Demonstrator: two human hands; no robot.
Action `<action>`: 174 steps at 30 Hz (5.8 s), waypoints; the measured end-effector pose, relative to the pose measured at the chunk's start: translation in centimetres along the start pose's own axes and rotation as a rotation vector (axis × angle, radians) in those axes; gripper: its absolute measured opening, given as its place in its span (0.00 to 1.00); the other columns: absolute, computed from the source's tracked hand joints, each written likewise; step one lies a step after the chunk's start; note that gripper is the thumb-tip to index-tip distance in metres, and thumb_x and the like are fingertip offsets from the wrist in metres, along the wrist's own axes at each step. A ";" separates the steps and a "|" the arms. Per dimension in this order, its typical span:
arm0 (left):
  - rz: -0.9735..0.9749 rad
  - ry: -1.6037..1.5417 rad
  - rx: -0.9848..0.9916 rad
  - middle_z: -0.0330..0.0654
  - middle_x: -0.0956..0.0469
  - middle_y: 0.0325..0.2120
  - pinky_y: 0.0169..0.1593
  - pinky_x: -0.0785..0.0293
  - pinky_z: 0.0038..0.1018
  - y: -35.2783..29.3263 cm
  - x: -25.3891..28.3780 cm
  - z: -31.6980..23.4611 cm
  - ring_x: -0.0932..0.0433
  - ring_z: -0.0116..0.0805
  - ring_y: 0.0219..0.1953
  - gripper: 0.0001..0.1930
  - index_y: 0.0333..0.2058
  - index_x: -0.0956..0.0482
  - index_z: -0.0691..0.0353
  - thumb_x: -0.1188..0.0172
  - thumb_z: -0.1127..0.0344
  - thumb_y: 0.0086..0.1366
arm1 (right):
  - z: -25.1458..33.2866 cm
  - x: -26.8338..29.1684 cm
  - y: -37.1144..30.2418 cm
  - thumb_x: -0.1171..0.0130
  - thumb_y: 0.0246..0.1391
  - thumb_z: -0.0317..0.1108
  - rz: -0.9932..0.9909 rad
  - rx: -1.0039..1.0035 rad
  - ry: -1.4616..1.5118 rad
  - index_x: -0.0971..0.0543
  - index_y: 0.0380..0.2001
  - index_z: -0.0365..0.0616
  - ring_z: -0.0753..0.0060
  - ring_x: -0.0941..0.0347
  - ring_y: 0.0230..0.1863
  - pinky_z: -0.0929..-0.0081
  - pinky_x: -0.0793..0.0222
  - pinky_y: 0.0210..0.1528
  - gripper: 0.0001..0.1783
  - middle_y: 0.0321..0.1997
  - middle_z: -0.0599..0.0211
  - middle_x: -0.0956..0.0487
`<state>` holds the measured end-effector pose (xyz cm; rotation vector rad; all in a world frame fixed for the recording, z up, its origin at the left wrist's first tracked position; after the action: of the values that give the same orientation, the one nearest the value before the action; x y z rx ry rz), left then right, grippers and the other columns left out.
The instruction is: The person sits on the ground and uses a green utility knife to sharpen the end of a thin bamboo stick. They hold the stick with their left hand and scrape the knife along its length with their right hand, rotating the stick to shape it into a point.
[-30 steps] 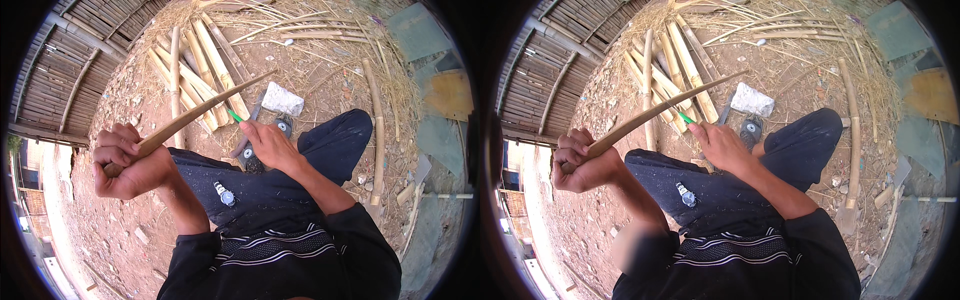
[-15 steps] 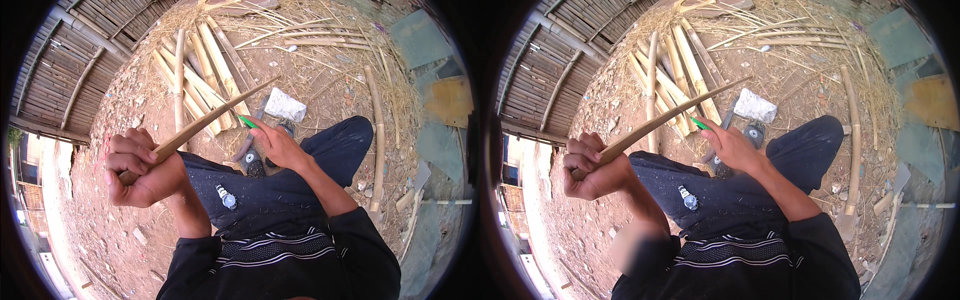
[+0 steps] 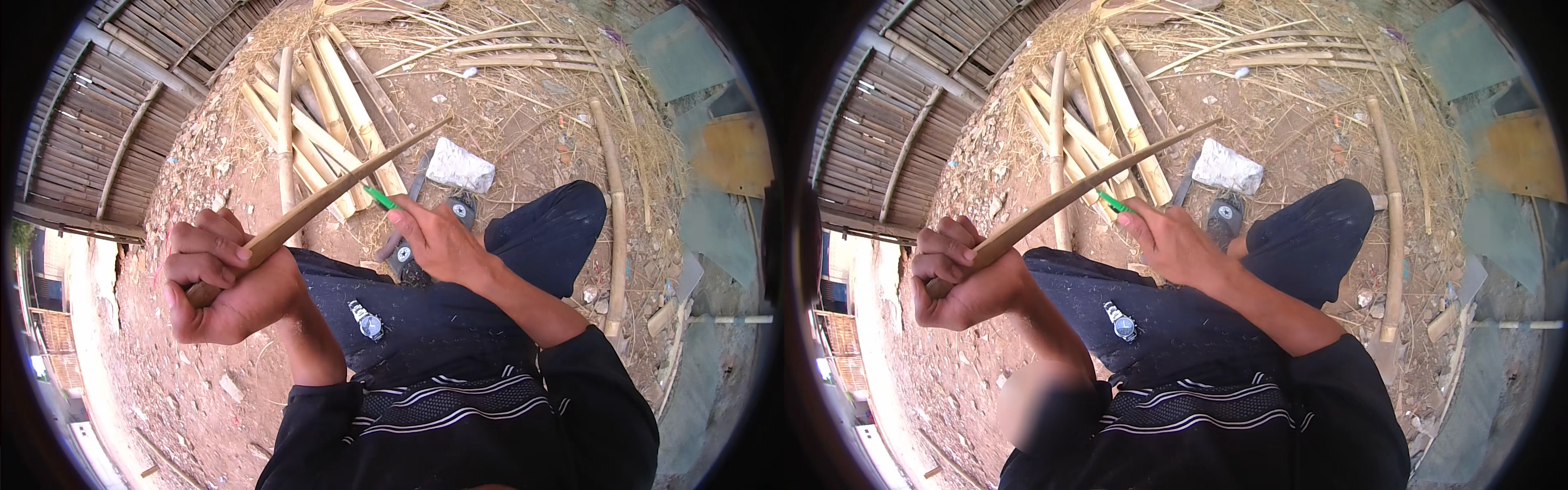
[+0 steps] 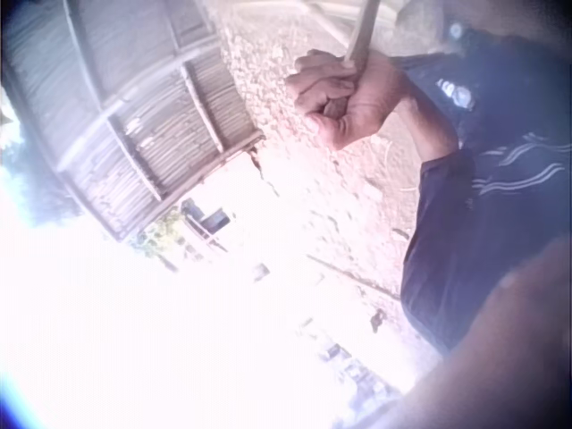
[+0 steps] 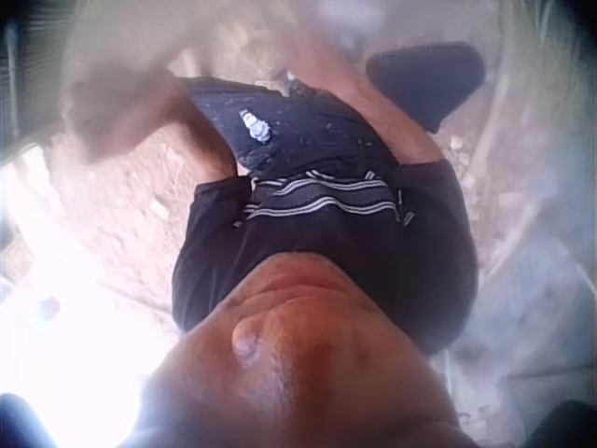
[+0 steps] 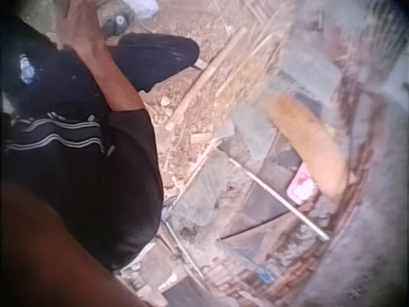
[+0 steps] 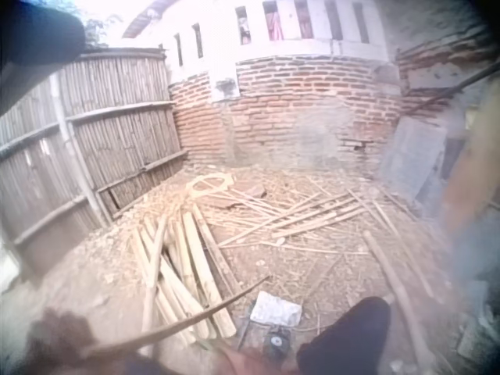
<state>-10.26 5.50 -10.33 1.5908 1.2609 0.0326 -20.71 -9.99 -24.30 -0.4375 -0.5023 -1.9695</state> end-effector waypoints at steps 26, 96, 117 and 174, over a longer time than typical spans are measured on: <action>0.044 -0.095 0.034 0.35 0.48 0.09 0.18 0.57 0.19 -0.5 0.3 0.2 0.54 0.23 0.12 0.19 0.10 0.47 0.53 0.62 0.53 0.57 | 0.8 1.9 -2.7 0.60 0.46 0.24 -0.034 0.261 0.879 0.54 0.62 0.32 0.80 0.33 0.14 0.83 0.38 0.19 0.36 0.14 0.65 0.27; 0.004 -0.072 0.002 0.36 0.47 0.08 0.17 0.57 0.18 0.1 -0.2 0.8 0.53 0.22 0.10 0.20 0.11 0.46 0.54 0.63 0.53 0.59 | -9.9 0.0 2.4 0.66 0.64 0.46 -0.231 -0.259 -0.108 0.27 0.33 0.34 0.44 0.28 0.21 0.57 0.35 0.26 0.25 0.14 0.49 0.28; -0.245 0.088 0.012 0.35 0.50 0.09 0.19 0.54 0.19 1.6 2.2 1.9 0.51 0.25 0.12 0.19 0.11 0.48 0.52 0.63 0.55 0.57 | -11.5 -1.5 4.3 0.61 0.62 0.45 -0.137 -0.265 -0.087 0.28 0.30 0.34 0.48 0.30 0.17 0.55 0.35 0.24 0.23 0.11 0.48 0.31; -0.218 0.014 0.033 0.35 0.48 0.10 0.18 0.53 0.18 1.7 3.6 1.8 0.52 0.23 0.12 0.20 0.11 0.47 0.53 0.63 0.53 0.60 | -6.8 -1.2 5.5 0.60 0.62 0.41 -0.220 0.168 -0.190 0.31 0.20 0.33 0.45 0.33 0.24 0.56 0.37 0.30 0.23 0.19 0.46 0.31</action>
<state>-6.44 7.05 -11.90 1.4747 1.4460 -0.1159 -15.85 -14.81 -29.81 -0.4821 -0.8609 -2.0845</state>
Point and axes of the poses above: each hand's wrist, its own y-axis towards the middle knuckle, its own x-axis out of the back of the hand, z = x × y, the point moved 7 cm from there along y, towards the middle knuckle
